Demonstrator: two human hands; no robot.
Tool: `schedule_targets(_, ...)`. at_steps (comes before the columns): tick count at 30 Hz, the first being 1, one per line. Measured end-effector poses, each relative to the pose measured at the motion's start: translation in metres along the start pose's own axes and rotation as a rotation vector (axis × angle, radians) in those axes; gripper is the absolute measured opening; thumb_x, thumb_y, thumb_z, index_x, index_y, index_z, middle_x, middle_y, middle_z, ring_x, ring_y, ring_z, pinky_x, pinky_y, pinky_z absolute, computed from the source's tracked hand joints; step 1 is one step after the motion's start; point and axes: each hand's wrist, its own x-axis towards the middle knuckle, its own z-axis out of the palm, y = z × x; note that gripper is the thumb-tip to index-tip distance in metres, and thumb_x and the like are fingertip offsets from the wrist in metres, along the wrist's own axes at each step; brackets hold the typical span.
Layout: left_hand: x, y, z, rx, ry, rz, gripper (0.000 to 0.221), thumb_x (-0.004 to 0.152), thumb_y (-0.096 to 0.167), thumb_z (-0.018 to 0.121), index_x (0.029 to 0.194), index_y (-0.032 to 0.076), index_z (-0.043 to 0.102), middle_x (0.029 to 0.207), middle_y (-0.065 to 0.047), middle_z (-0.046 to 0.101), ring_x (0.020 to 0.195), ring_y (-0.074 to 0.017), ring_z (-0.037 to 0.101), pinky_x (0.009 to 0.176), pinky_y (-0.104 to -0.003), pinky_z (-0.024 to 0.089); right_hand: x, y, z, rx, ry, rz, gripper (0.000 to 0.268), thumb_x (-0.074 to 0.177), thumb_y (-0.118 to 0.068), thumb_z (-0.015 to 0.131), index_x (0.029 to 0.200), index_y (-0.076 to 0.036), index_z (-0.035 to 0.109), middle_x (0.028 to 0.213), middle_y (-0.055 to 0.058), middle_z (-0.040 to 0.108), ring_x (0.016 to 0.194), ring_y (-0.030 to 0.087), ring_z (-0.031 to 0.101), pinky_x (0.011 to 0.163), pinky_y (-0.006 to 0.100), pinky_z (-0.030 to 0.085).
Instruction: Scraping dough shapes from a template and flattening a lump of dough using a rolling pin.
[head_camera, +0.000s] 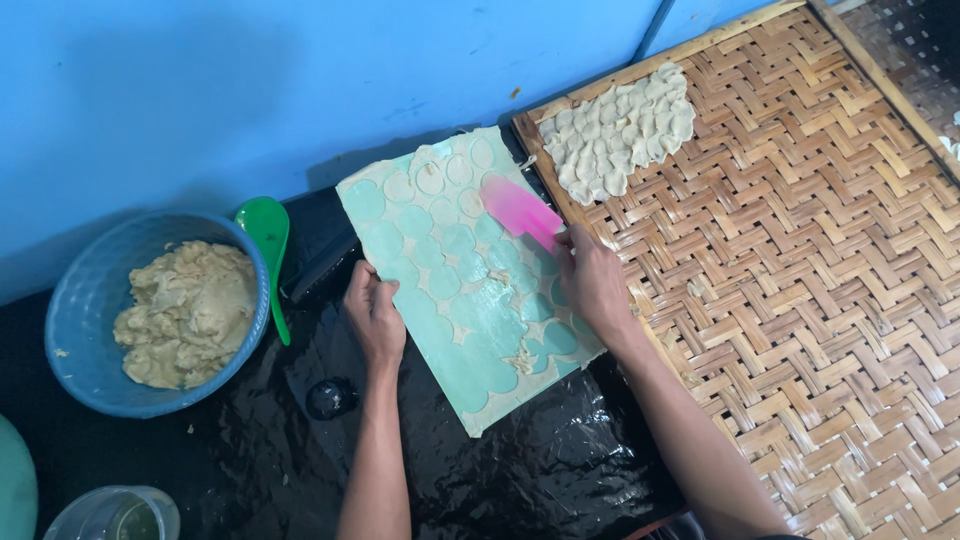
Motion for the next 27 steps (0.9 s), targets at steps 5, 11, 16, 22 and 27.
schedule_targets(5,-0.001,-0.003,-0.001,0.085,0.015,-0.005,0.005,0.091,0.003,0.051,0.091,-0.001,0.054,0.076,-0.003,0.056,0.07,-0.0101,0.05,0.071,-0.029,0.043,0.0,0.008,-0.001,0.027,-0.044,0.028,0.017,0.095,-0.011,0.066,0.107,0.001,0.064,0.101,0.022,0.073,0.085,0.04,0.072,0.074,0.049,0.054)
schedule_targets(11,-0.001,-0.005,-0.002,0.086,0.017,0.005,0.006,0.092,0.004,0.051,0.09,-0.001,0.054,0.075,-0.003,0.056,0.069,-0.0098,0.049,0.071,-0.028,0.042,0.007,0.026,0.003,0.236,-0.206,0.2,0.019,0.098,-0.018,0.065,0.11,-0.003,0.065,0.089,0.011,0.074,0.074,0.019,0.072,0.067,0.036,0.056)
schedule_targets(16,-0.002,-0.007,-0.003,0.088,0.018,-0.001,0.006,0.092,0.004,0.051,0.091,-0.001,0.054,0.074,-0.004,0.056,0.068,-0.0099,0.049,0.071,-0.028,0.043,0.005,0.032,-0.004,0.513,-0.324,0.291,0.02,0.1,-0.02,0.062,0.112,-0.004,0.062,0.087,0.002,0.068,0.069,0.008,0.062,0.057,0.026,0.05)
schedule_targets(22,-0.001,-0.006,-0.004,0.083,0.008,0.016,0.007,0.092,0.004,0.051,0.092,-0.001,0.056,0.078,-0.004,0.061,0.072,-0.0097,0.055,0.075,-0.028,0.046,-0.004,0.035,-0.035,0.643,-0.351,0.385,0.021,0.103,-0.02,0.061,0.116,-0.004,0.064,0.087,0.003,0.067,0.07,0.008,0.059,0.056,0.023,0.047)
schedule_targets(27,-0.001,-0.008,-0.002,0.067,0.035,0.011,0.008,0.092,0.002,0.052,0.095,-0.003,0.057,0.077,-0.004,0.059,0.071,-0.0089,0.052,0.072,-0.027,0.044,-0.015,0.077,-0.068,0.439,-0.078,0.477,0.021,0.103,-0.016,0.059,0.117,-0.002,0.064,0.086,0.006,0.072,0.069,0.011,0.065,0.057,0.027,0.05)
